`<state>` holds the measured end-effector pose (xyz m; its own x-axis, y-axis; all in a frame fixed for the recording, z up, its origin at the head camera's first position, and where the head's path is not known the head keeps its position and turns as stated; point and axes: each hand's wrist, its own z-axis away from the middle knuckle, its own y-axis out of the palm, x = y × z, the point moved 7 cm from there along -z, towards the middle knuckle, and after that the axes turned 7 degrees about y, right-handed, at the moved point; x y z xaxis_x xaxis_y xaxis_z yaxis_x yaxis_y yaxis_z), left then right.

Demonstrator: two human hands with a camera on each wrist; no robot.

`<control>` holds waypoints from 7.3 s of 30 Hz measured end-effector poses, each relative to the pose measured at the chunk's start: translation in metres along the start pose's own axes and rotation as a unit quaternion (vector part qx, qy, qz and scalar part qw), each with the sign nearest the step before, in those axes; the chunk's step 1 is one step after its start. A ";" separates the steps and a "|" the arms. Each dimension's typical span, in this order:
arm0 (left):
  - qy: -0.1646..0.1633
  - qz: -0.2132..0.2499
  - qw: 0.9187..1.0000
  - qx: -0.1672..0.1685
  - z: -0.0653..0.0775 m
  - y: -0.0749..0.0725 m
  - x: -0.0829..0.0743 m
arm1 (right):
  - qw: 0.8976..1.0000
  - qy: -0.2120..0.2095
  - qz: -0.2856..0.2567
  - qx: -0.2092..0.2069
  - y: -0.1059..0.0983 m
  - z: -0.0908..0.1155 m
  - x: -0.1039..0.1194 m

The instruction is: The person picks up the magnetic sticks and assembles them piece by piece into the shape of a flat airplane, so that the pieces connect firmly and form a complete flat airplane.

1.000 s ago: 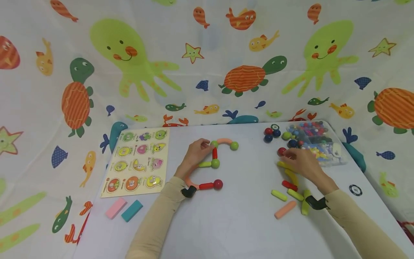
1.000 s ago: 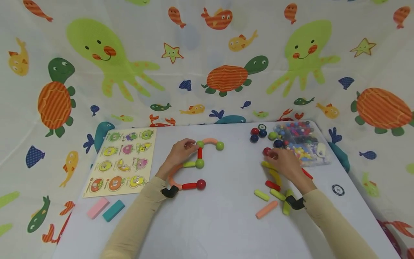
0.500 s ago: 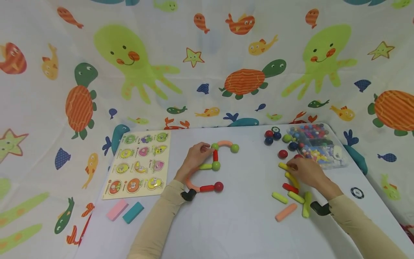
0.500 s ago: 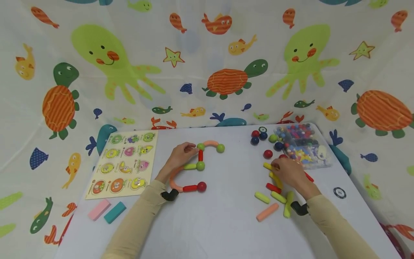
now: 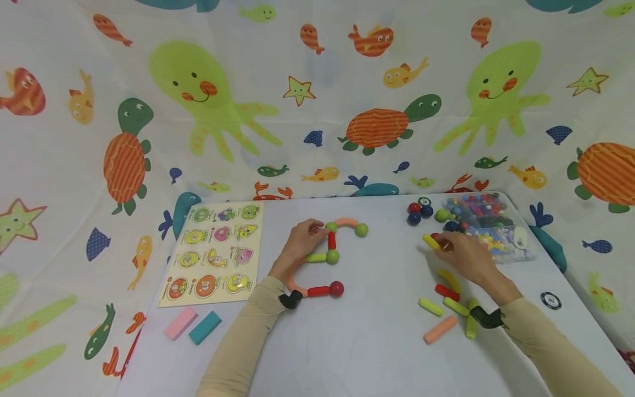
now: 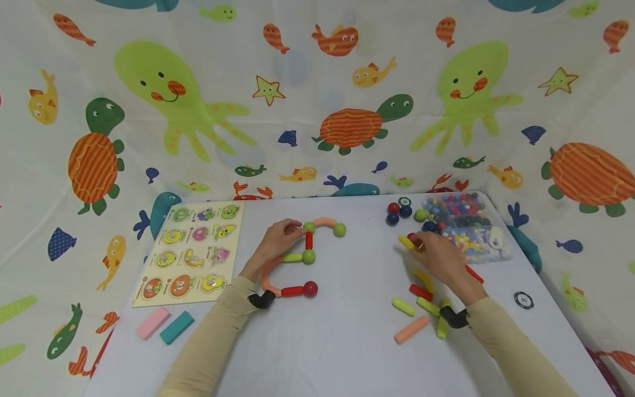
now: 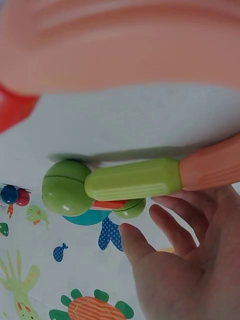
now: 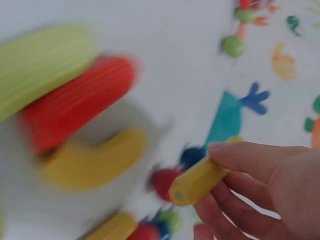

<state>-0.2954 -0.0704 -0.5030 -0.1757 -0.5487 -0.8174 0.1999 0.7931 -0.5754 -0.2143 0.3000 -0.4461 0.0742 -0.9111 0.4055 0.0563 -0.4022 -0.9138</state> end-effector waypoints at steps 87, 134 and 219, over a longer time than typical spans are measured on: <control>0.053 -0.044 0.997 0.029 0.043 0.011 -0.028 | 0.982 0.106 -0.153 -0.016 0.043 -0.053 0.058; 0.142 -0.076 0.966 0.205 0.000 0.087 -0.075 | 0.992 0.051 -0.114 -0.009 0.024 -0.016 0.030; 0.095 -0.024 0.991 0.092 0.039 0.003 -0.021 | 0.996 0.019 -0.004 0.087 0.032 0.068 -0.004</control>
<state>-0.2538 -0.0665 -0.4887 -0.3633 -0.5117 -0.7786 0.3565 0.6957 -0.6236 -0.1448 0.2963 -0.4756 0.0364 -0.9118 0.4090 0.2285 -0.3908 -0.8917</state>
